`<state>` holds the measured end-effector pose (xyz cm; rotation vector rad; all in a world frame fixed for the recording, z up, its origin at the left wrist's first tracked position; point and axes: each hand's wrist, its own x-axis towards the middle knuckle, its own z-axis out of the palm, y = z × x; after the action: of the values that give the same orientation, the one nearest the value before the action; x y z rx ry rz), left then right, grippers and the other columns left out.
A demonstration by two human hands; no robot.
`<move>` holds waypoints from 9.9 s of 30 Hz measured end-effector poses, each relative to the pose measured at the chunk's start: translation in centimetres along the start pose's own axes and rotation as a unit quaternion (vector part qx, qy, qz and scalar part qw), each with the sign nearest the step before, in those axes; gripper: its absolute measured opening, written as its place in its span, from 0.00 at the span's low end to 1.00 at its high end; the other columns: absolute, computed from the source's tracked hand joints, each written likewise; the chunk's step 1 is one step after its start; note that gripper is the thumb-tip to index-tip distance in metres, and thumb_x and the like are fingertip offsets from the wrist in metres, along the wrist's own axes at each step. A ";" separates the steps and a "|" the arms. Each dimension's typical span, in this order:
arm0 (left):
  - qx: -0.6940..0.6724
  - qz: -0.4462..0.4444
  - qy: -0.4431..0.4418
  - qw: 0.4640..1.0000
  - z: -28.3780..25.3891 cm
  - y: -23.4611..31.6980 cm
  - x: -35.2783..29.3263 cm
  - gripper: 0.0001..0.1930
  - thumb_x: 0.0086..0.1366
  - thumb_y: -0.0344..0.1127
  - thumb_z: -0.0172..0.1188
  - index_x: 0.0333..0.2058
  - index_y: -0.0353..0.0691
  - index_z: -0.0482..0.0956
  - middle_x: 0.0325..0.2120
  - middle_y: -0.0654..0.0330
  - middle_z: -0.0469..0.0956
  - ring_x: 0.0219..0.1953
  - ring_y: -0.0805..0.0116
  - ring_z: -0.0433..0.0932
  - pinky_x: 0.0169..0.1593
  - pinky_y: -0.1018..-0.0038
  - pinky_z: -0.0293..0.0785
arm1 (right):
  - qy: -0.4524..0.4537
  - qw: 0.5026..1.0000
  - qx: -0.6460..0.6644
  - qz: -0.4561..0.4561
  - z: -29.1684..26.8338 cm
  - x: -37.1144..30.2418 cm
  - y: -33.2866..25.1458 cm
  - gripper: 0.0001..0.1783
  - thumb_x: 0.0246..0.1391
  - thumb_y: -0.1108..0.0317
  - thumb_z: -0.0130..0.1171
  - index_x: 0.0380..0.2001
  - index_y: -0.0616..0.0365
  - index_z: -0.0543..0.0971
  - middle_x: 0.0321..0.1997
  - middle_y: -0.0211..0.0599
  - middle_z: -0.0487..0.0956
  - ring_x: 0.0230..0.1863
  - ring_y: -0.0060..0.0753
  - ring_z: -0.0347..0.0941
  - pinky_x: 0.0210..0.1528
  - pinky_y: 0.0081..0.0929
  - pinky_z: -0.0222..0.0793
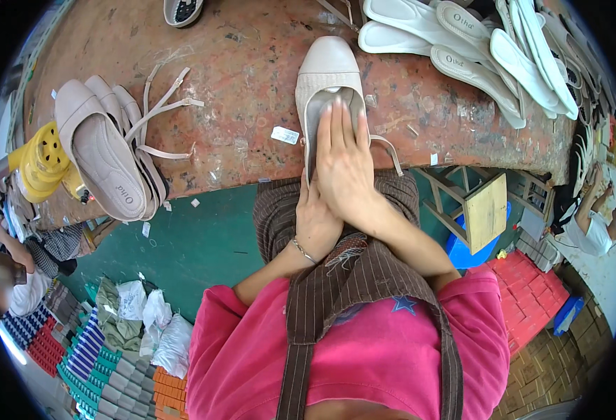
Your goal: The person assembles shoes by retrieving insoles, inserting them into shoes, pressing them down inside each shoe by hand, and placing the shoes aside on the workbench.
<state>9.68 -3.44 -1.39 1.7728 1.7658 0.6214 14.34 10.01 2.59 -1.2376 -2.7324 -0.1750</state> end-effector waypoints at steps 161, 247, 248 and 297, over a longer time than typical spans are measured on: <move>0.181 0.085 -0.122 0.972 1.3 4.2 1.8 0.40 0.53 0.48 0.67 0.60 0.28 0.67 0.62 0.42 0.63 0.70 0.47 0.54 0.62 0.47 0.60 | 0.010 0.977 0.203 0.069 3.5 -4.5 7.3 0.29 0.40 0.82 0.58 0.51 0.57 0.76 0.57 0.44 0.76 0.62 0.45 0.69 0.70 0.66 0.42; 0.208 -0.274 -0.021 0.939 -18.5 -3.8 2.6 0.11 0.53 0.37 0.68 0.28 0.37 0.77 0.44 0.51 0.77 0.45 0.51 0.74 0.47 0.60 0.72 | 0.110 0.948 0.249 0.162 -11.0 -3.1 31.4 0.18 0.63 0.72 0.52 0.56 0.63 0.73 0.53 0.37 0.77 0.55 0.31 0.72 0.58 0.25 0.62; 0.209 -0.274 -0.009 0.939 -19.1 -2.6 3.1 0.11 0.53 0.37 0.68 0.28 0.37 0.77 0.44 0.51 0.77 0.45 0.51 0.74 0.47 0.60 0.72 | 0.158 0.880 0.392 0.216 -11.6 -3.5 30.6 0.20 0.63 0.73 0.51 0.58 0.64 0.71 0.54 0.39 0.76 0.55 0.29 0.71 0.58 0.24 0.63; -0.260 -0.243 0.191 0.915 -6.4 -7.8 6.3 0.12 0.60 0.27 0.68 0.41 0.30 0.81 0.27 0.65 0.75 0.19 0.84 0.71 0.19 0.84 0.67 | 0.008 0.935 0.346 -0.077 3.2 -2.0 2.0 0.19 0.45 0.72 0.60 0.43 0.62 0.82 0.56 0.45 0.75 0.55 0.44 0.73 0.56 0.39 0.71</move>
<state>-0.22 3.09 -2.25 0.8467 1.9489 1.1395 16.89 10.32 -0.81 -0.8083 -2.5024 0.6995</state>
